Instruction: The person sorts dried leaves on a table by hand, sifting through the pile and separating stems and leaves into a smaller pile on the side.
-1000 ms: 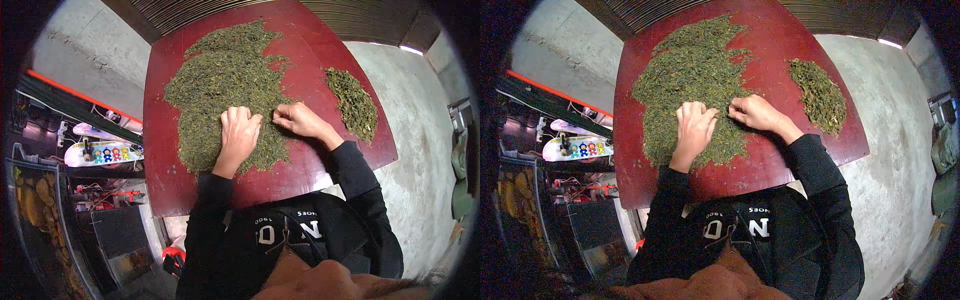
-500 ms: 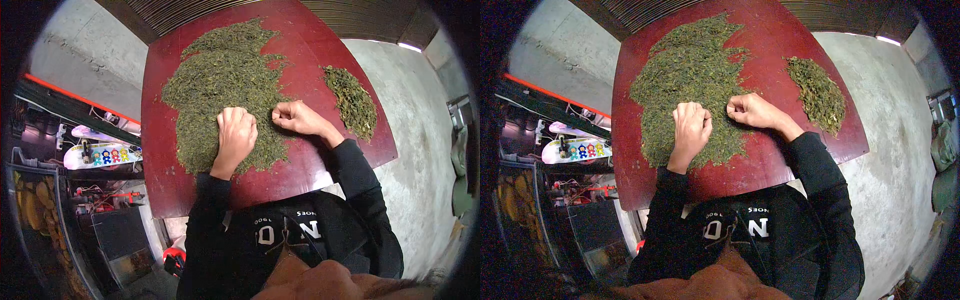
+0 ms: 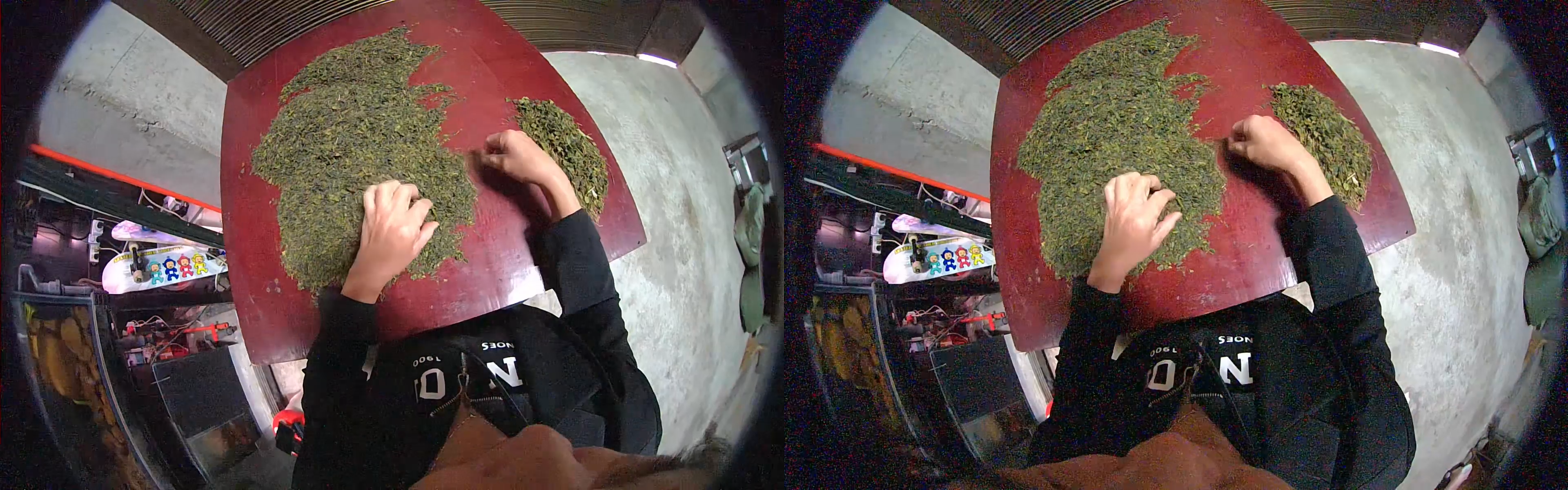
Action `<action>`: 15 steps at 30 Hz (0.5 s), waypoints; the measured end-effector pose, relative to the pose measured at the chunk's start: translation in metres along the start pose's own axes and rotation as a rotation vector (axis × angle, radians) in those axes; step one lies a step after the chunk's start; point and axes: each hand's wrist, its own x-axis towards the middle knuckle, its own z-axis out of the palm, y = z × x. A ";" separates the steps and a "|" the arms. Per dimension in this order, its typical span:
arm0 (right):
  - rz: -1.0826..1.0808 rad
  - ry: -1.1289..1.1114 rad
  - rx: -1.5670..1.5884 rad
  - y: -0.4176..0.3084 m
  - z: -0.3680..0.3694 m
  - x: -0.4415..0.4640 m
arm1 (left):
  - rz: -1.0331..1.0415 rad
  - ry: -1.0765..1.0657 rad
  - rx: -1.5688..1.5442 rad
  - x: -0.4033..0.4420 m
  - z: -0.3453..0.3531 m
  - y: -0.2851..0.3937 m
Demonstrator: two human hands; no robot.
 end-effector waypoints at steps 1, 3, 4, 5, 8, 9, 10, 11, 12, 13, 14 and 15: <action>-0.006 -0.044 -0.022 0.001 -0.002 -0.001 | 0.006 -0.006 -0.010 0.000 0.000 0.001; -0.020 -0.131 -0.066 0.003 -0.004 -0.003 | 0.019 -0.018 -0.028 0.000 0.001 0.001; -0.027 -0.175 -0.088 0.004 -0.005 -0.004 | 0.025 -0.023 -0.037 0.000 0.001 0.001; -0.026 -0.174 -0.087 0.000 -0.007 -0.005 | 0.027 -0.025 -0.037 0.000 0.001 0.000; -0.005 -0.316 -0.150 -0.014 -0.008 -0.004 | 0.014 0.012 -0.051 -0.002 0.004 -0.003; 0.001 -0.364 -0.171 -0.018 -0.007 -0.004 | 0.009 0.025 -0.055 -0.002 0.004 -0.004; 0.001 -0.365 -0.171 -0.020 -0.005 -0.005 | 0.008 0.025 -0.054 -0.002 0.004 -0.004; -0.005 -0.361 -0.210 -0.021 -0.002 -0.005 | 0.008 0.030 -0.051 -0.002 0.004 -0.004; -0.011 -0.357 -0.248 -0.021 0.002 -0.005 | 0.009 0.035 -0.048 -0.002 0.003 -0.004; -0.016 -0.353 -0.287 -0.021 0.005 -0.006 | 0.010 0.041 -0.045 -0.001 0.003 -0.004; -0.021 -0.348 -0.326 -0.022 0.008 -0.006 | 0.011 0.046 -0.043 -0.001 0.002 -0.004; -0.021 -0.348 -0.326 -0.021 0.012 -0.006 | 0.010 0.046 -0.043 0.000 0.002 -0.004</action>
